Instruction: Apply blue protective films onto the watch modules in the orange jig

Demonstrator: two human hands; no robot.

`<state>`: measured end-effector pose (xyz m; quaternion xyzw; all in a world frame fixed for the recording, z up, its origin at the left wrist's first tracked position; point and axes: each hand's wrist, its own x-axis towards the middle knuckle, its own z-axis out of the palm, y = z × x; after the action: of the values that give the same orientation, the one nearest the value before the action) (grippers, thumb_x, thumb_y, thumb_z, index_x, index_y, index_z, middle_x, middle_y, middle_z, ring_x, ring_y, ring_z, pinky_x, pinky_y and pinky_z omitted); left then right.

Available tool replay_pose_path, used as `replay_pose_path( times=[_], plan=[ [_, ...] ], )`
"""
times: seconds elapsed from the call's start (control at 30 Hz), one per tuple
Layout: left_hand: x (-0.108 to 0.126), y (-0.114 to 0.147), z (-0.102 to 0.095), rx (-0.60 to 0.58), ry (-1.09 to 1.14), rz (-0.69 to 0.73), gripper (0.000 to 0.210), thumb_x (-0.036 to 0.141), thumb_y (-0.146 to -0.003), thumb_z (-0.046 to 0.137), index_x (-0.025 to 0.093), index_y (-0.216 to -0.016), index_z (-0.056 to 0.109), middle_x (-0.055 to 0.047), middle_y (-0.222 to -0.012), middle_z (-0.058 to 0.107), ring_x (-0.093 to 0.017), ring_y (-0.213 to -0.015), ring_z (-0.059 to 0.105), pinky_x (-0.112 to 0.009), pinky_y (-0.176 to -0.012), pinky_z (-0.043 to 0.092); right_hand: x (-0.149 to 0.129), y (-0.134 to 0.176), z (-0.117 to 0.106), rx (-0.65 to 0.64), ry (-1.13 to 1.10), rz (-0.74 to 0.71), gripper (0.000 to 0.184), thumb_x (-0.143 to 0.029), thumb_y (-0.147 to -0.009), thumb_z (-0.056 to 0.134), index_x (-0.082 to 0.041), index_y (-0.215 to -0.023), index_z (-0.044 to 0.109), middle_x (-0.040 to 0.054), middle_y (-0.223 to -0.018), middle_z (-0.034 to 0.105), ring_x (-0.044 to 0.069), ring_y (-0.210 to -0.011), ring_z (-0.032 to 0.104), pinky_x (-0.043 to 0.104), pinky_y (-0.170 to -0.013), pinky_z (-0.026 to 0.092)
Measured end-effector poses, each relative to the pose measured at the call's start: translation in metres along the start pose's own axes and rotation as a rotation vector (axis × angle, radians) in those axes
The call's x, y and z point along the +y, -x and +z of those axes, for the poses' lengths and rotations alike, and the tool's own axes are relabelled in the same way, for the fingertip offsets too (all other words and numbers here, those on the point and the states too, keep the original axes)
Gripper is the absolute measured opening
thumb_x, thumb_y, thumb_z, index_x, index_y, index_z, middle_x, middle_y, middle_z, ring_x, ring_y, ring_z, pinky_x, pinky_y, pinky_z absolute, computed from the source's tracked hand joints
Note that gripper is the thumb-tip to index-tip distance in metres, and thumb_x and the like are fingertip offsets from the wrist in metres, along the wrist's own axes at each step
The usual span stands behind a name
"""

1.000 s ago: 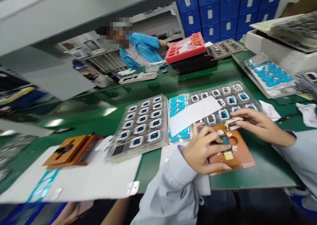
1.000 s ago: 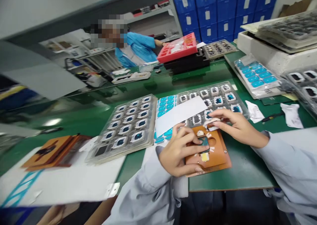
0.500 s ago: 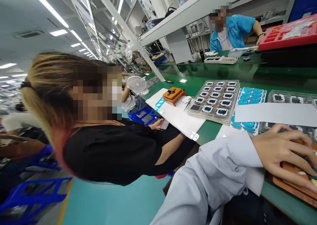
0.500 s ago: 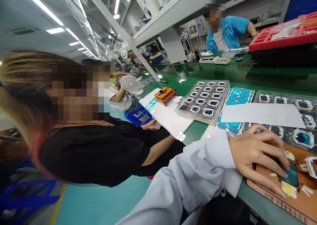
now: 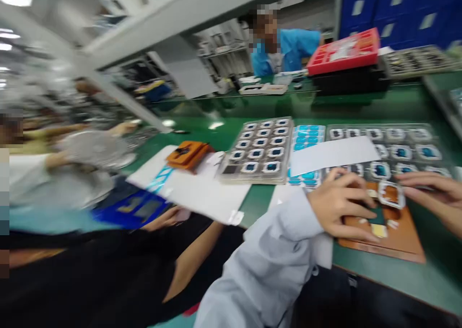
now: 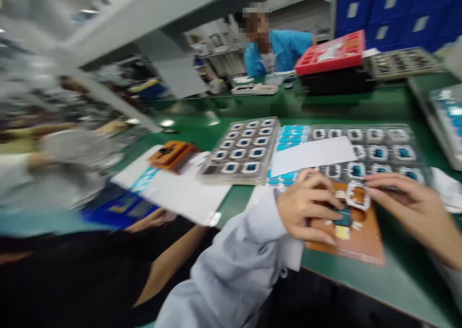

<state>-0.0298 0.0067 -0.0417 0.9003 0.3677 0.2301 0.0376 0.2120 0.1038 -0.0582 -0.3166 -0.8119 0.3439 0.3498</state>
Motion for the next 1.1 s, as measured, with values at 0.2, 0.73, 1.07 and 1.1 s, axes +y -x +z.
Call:
replay_pose_path(
  times=[0.2, 0.73, 1.07, 1.1],
  plan=[
    [-0.006, 0.004, 0.000, 0.236, 0.108, 0.134, 0.037, 0.053, -0.090, 0.056, 0.021, -0.102, 0.072, -0.008, -0.101, 0.073, -0.025, -0.100, 0.054, -0.045, -0.090, 0.034, -0.023, -0.004, -0.008, -0.100, 0.137, -0.290, 0.027, -0.043, -0.085, 0.073, -0.023, -0.103, 0.068, 0.0085, -0.116, 0.068, 0.027, -0.107, 0.062, 0.047, -0.093, 0.051],
    [0.001, 0.002, -0.008, 0.331, -0.022, 0.012, 0.028, 0.046, -0.082, 0.070, 0.021, -0.093, 0.068, -0.002, -0.087, 0.074, -0.023, -0.091, 0.056, -0.042, -0.084, 0.038, -0.031, 0.007, 0.008, 0.057, 0.195, -0.505, 0.023, -0.028, -0.083, 0.071, -0.023, -0.106, 0.070, 0.0072, -0.111, 0.072, 0.024, -0.089, 0.059, 0.044, -0.079, 0.054],
    [0.004, 0.001, -0.006, 0.353, -0.114, -0.105, 0.059, 0.065, -0.070, 0.074, 0.018, -0.104, 0.066, -0.009, -0.095, 0.072, -0.026, -0.092, 0.055, -0.043, -0.082, 0.039, -0.031, 0.014, 0.019, -0.046, 0.213, -0.547, 0.017, -0.031, -0.085, 0.070, -0.022, -0.099, 0.070, 0.0066, -0.113, 0.072, 0.025, -0.092, 0.054, 0.045, -0.080, 0.049],
    [0.005, 0.001, -0.006, 0.344, -0.118, -0.105, 0.057, 0.063, -0.070, 0.074, 0.018, -0.104, 0.067, -0.008, -0.095, 0.072, -0.026, -0.091, 0.056, -0.043, -0.082, 0.038, -0.031, 0.014, 0.018, -0.051, 0.215, -0.545, 0.017, -0.031, -0.085, 0.070, -0.022, -0.099, 0.070, 0.0069, -0.112, 0.072, 0.025, -0.092, 0.054, 0.045, -0.079, 0.049]
  ],
)
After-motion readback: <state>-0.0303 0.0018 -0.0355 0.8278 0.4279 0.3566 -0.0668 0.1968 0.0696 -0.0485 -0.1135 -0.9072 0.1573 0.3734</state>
